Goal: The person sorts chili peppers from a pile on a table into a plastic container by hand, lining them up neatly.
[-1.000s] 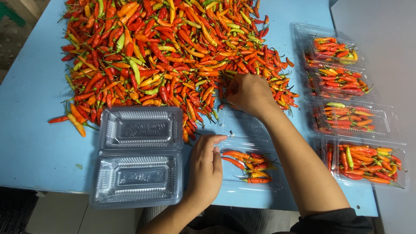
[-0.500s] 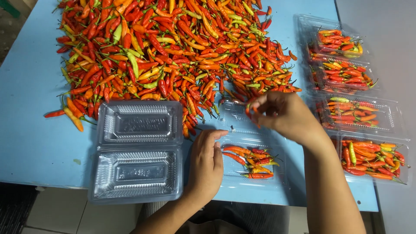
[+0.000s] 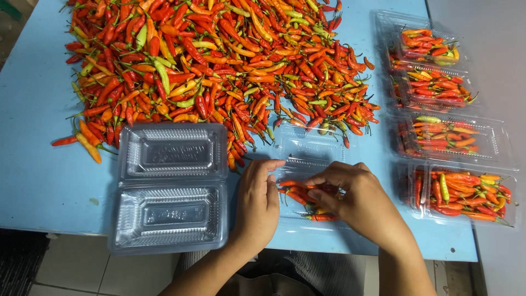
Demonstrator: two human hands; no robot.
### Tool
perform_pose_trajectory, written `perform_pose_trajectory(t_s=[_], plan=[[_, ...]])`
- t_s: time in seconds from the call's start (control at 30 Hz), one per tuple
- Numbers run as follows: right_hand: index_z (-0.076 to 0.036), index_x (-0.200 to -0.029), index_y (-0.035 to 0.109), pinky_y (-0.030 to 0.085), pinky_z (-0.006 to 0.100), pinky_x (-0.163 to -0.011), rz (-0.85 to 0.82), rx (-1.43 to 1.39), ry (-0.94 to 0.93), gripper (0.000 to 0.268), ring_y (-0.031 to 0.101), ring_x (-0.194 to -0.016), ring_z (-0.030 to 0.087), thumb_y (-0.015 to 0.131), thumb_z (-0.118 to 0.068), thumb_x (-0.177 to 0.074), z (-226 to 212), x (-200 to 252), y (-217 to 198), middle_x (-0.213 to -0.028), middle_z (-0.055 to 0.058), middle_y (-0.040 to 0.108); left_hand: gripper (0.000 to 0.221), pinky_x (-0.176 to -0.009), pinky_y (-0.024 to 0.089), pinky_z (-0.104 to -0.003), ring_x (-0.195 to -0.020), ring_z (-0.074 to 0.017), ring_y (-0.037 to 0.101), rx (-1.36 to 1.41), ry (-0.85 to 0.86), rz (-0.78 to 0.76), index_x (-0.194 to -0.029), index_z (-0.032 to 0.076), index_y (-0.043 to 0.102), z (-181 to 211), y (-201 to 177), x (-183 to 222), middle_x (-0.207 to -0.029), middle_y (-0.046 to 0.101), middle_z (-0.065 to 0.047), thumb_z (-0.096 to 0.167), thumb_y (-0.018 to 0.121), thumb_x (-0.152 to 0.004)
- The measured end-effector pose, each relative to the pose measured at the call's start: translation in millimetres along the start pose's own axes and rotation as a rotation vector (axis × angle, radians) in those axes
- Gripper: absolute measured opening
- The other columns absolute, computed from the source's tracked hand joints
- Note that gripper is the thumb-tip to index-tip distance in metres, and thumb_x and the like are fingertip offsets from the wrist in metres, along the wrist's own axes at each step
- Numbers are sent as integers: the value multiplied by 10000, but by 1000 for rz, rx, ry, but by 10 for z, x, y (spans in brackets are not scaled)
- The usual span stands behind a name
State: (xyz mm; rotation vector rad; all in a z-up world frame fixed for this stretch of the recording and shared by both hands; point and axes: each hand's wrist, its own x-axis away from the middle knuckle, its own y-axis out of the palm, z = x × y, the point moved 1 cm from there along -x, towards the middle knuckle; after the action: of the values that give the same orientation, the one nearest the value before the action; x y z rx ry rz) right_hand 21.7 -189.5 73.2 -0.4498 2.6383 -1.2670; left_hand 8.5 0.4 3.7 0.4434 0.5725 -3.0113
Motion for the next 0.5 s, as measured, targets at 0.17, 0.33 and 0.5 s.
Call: perform_pose_trajectory(t_s=[0.17,0.33,0.5], plan=[[-249,-892,764,429,348,-832,-47,72,-52,110,739,-702,162,818,-269,-798,-27,70,237,-788,-87,783,328,-949,480,-378,-1040,-274,620,-21,35,21,-1186,68,619,-9,15,-9,-1088,646,-101,-26,430,-935],[-246,-879,720,421,385,-799,-98,101,-71,136,715,-671,212,823,-258,-791,-62,38,365,-731,-82,764,311,-951,480,-380,-1048,-272,622,-17,25,14,-1186,74,618,-14,13,-8,-1088,643,-100,-3,422,-958],[-211,-843,761,410,425,-761,24,241,21,51,692,-692,221,781,-245,-809,-18,25,293,-774,-50,775,363,-945,474,-380,-1034,-276,615,-18,36,20,-1191,68,614,-19,15,-4,-1075,636,-102,-58,440,-899]])
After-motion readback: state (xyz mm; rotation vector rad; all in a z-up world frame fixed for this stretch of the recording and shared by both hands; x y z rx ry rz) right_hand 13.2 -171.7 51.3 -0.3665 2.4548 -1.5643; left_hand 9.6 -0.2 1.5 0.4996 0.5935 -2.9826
